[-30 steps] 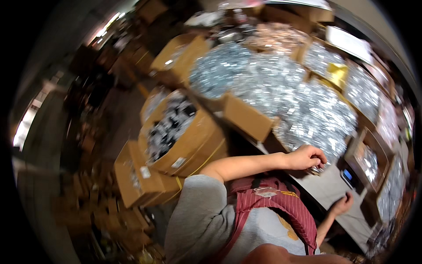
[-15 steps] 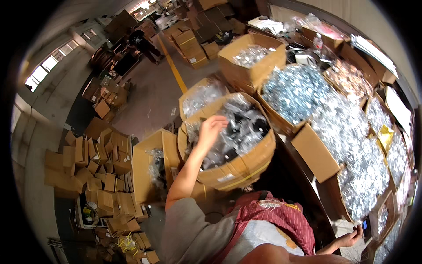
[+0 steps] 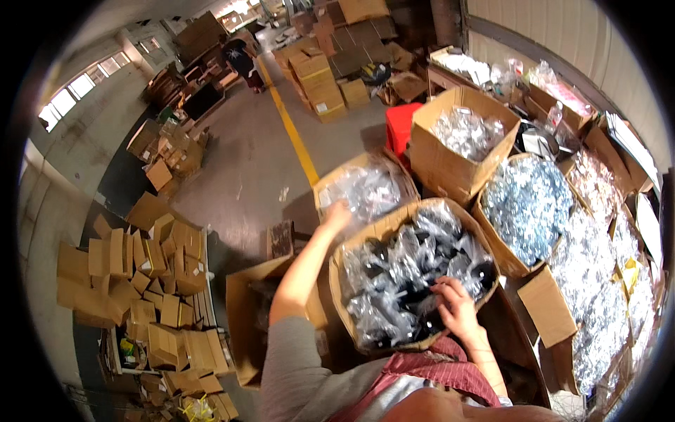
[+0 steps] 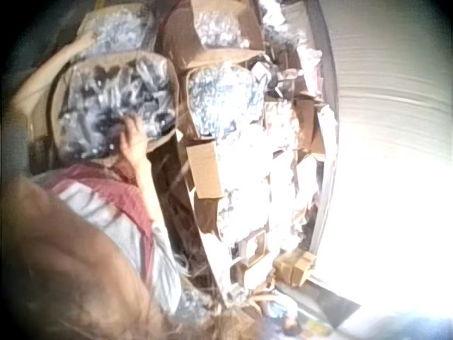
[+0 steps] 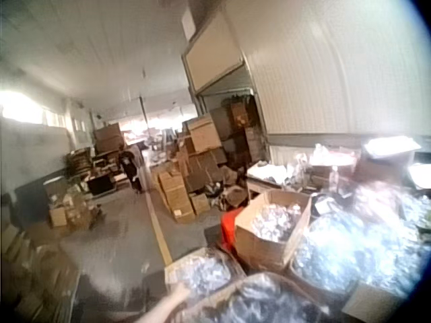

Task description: The person repeatedly picks small plastic-wrapped items from bulk boxes, places them into smaller cardboard boxes on a digital scale, and hands the filled boxes to a coworker. The person also moves boxes and bubble wrap to access items.

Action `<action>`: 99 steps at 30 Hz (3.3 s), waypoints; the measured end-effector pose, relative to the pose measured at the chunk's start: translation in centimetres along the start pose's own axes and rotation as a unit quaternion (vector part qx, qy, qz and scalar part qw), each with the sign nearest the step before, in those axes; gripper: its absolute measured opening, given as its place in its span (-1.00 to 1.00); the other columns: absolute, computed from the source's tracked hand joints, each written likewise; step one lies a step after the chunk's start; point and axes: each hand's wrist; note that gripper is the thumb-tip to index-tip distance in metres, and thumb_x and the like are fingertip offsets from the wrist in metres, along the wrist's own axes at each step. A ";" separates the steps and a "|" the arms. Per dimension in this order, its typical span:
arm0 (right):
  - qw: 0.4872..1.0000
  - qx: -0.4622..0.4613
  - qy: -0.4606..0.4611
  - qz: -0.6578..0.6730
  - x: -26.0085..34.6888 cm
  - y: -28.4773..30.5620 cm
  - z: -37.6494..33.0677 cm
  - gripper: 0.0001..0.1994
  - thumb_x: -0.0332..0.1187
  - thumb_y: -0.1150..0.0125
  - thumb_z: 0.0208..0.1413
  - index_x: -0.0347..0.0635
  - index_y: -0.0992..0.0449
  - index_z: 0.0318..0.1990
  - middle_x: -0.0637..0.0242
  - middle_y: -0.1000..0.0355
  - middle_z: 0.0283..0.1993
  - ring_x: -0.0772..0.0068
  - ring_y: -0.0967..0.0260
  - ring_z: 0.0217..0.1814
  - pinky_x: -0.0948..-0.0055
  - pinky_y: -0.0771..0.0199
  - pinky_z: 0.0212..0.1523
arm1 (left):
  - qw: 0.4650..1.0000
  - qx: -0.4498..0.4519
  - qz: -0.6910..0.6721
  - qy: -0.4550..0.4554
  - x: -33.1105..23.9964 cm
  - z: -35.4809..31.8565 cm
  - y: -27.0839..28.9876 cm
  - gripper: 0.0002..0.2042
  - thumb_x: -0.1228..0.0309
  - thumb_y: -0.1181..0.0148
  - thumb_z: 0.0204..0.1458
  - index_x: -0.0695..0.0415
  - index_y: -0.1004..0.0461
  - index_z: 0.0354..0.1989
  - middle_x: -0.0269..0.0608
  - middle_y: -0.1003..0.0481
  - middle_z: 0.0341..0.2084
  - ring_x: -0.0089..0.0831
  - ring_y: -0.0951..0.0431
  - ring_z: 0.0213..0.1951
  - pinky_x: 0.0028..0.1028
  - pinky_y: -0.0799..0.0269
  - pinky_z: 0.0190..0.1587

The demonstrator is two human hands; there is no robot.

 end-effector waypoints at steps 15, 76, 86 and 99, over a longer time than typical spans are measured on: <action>0.988 -0.063 -0.126 -0.067 -1.6 -2.0 -0.3 -0.75 -0.46 -0.21 0.01 -0.14 -0.52 -0.11 0.19 -0.52 -0.29 0.15 -0.52 -0.40 0.27 -0.51 -0.35 | 0.944 0.035 0.306 0.120 6.7 13.2 -6.3 -0.53 0.13 -0.07 0.08 0.17 -0.48 0.08 0.03 -0.42 0.13 -0.10 -0.44 0.16 -0.23 -0.44 0.08; 0.862 -0.460 -0.188 0.102 -3.3 31.0 -26.7 -0.76 -0.53 -0.03 0.10 -0.32 -0.58 -0.12 0.27 -0.56 -0.22 0.51 -0.50 -0.20 0.50 -0.52 -0.15 | 0.845 0.212 0.116 -0.478 -22.4 -28.1 -13.7 -0.30 0.35 -0.23 -0.01 0.46 -0.10 0.26 0.28 -0.22 0.22 0.13 -0.22 0.23 -0.09 -0.04 0.28; 0.962 -0.245 -0.089 0.075 -5.5 20.7 -15.3 -0.74 -0.57 0.00 -0.04 -0.29 -0.57 -0.21 0.17 -0.58 -0.31 0.32 -0.56 -0.31 0.35 -0.55 -0.25 | 0.886 0.266 -0.237 -0.297 -20.8 -26.8 -10.6 -0.79 0.47 -0.10 0.17 0.30 -0.50 -0.09 0.03 -0.47 0.03 -0.14 -0.43 0.12 -0.29 -0.30 0.17; 0.991 -0.085 -0.104 0.011 -7.5 10.3 -11.4 -0.75 -0.42 -0.18 -0.05 -0.16 -0.58 -0.16 0.16 -0.55 -0.21 0.11 -0.52 -0.18 0.25 -0.50 -0.15 | 0.911 0.190 0.178 -0.321 -10.8 -21.3 -11.8 -0.37 0.07 -0.36 -0.07 0.14 -0.40 0.14 0.24 -0.43 -0.07 0.16 -0.26 0.09 -0.02 -0.09 0.20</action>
Point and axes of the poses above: each hand's wrist, its own z-axis towards the middle knuckle, its own y-axis out of the back of the hand, x = y × z
